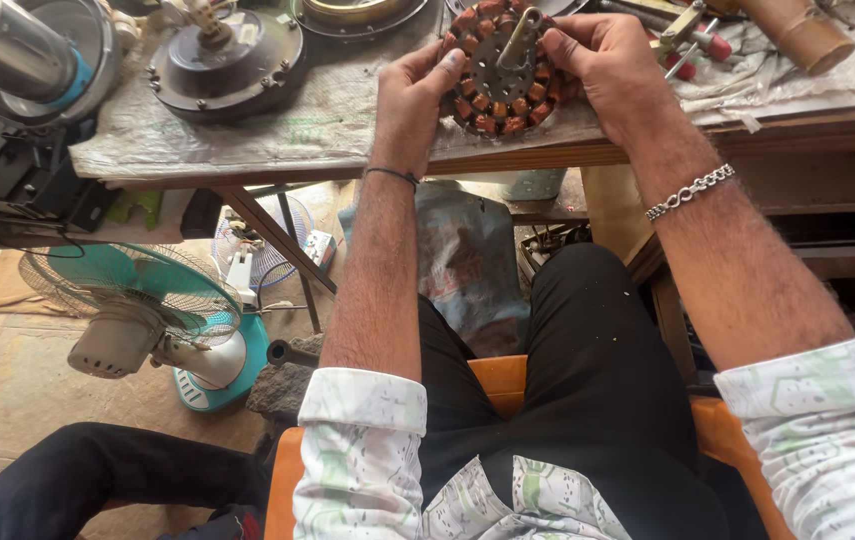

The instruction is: The person disassembles a fan motor stator, removes a bearing using a bearing puller, and then uses a hammer to tap a bearing into a fan housing. The person handles the stator, bearing, bearing puller, hammer, and fan housing.

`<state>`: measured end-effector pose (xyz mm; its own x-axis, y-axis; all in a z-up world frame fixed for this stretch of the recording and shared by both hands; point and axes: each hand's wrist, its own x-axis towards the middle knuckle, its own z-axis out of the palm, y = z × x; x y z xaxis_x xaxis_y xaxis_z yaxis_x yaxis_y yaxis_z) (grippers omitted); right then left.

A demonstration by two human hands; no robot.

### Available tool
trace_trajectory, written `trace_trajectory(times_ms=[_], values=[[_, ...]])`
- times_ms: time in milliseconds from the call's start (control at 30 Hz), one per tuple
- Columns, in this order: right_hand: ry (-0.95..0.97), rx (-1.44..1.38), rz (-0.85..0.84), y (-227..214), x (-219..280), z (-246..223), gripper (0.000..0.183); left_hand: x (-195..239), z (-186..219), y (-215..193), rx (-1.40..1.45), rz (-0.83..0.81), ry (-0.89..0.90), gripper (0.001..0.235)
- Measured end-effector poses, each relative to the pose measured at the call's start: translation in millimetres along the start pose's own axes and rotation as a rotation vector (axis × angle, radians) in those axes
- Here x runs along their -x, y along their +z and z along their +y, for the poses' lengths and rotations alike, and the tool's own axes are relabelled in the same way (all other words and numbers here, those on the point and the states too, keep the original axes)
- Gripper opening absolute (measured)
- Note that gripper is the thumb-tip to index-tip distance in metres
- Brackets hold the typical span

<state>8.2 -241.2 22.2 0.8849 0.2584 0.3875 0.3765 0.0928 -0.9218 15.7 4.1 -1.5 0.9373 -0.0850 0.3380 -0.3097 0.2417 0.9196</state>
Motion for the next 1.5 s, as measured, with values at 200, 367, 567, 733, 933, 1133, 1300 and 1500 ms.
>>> trace_trajectory(times_ms=[200,367,567,733,933,1133,1300,1500], values=[[-0.022,0.007,0.044,-1,0,1,0.030,-2,0,3,0.083,0.047,-0.042,0.035],[-0.012,-0.017,0.047,0,-5,6,0.030,-2,4,1,0.021,0.051,-0.085,0.039],[-0.060,0.088,0.056,1,-1,4,0.031,-2,2,2,-0.092,0.110,-0.116,0.039],[-0.055,0.098,0.038,5,4,-3,0.032,-8,-6,8,-0.371,0.219,-0.065,0.041],[-0.079,0.192,0.073,6,6,-8,0.032,-23,-6,9,-0.503,0.306,-0.096,0.043],[-0.075,0.226,0.063,9,3,-6,0.034,-28,11,-17,-0.353,0.316,-0.164,0.041],[-0.042,0.262,0.089,9,8,-7,0.032,-20,13,-32,-0.703,0.265,-0.015,0.043],[-0.016,0.515,0.201,24,2,-35,0.025,-6,23,-16,-0.880,0.360,0.171,0.038]])
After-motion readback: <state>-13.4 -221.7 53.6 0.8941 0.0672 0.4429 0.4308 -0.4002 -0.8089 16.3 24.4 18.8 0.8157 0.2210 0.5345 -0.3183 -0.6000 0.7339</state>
